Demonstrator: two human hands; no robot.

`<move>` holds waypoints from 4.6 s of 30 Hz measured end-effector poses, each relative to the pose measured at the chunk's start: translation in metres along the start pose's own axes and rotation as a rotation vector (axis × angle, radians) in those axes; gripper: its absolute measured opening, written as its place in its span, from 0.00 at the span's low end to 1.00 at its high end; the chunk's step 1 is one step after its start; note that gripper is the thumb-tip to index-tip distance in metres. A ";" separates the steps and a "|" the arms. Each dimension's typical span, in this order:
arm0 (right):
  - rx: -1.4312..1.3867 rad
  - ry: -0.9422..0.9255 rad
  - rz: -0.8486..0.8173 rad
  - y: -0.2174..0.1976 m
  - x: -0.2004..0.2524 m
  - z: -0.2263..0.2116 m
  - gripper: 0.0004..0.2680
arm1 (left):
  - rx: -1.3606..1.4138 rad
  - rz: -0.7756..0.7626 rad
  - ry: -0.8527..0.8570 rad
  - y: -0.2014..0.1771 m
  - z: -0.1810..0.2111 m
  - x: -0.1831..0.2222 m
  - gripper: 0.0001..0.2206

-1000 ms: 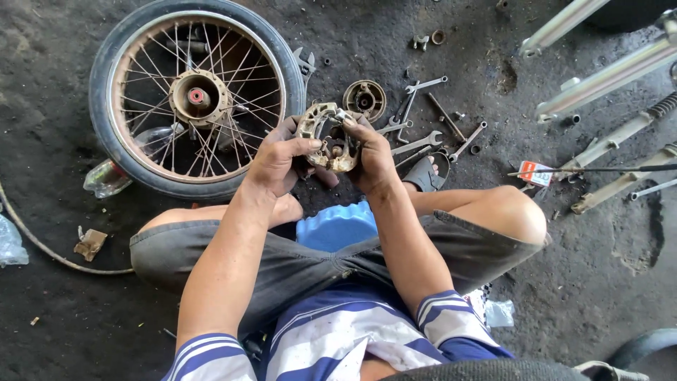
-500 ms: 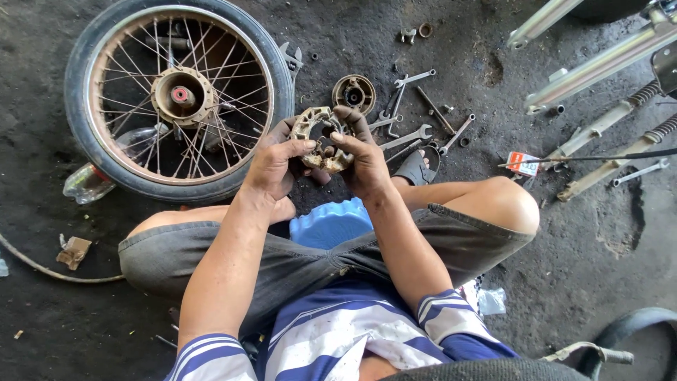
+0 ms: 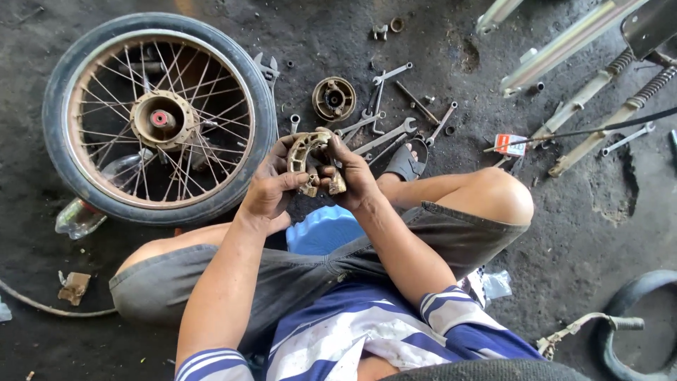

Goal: Assembling motorcycle brake shoes with springs and installing them into the brake drum on a wheel.

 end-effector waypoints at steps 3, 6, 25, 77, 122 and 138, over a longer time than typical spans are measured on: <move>-0.040 -0.009 -0.044 -0.029 -0.011 0.001 0.15 | -0.035 -0.008 -0.015 -0.025 -0.025 -0.007 0.31; -0.078 -0.057 -0.054 -0.044 -0.018 0.002 0.14 | -0.048 -0.018 -0.028 0.009 -0.002 0.003 0.31; 0.009 -0.057 -0.219 -0.042 -0.017 -0.007 0.11 | -0.106 0.020 -0.063 -0.018 -0.028 -0.007 0.30; 0.618 -0.343 -0.049 -0.069 -0.047 0.029 0.10 | -1.212 0.272 0.366 -0.019 -0.003 -0.006 0.26; 0.527 -0.069 -0.032 -0.104 -0.080 -0.011 0.05 | -1.412 -0.090 0.687 -0.025 -0.049 -0.043 0.16; 0.143 -0.204 0.614 -0.151 -0.099 -0.015 0.10 | -1.337 0.618 -0.182 -0.183 -0.183 -0.115 0.29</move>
Point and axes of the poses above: each hand's wrist, its own x-axis away from the middle knuckle, its own y-axis out of the palm, z = x × y, the point moved 4 cm from there along -x, towards the middle knuckle, and after that the axes turned 5 degrees about z, right-handed, at the moved point
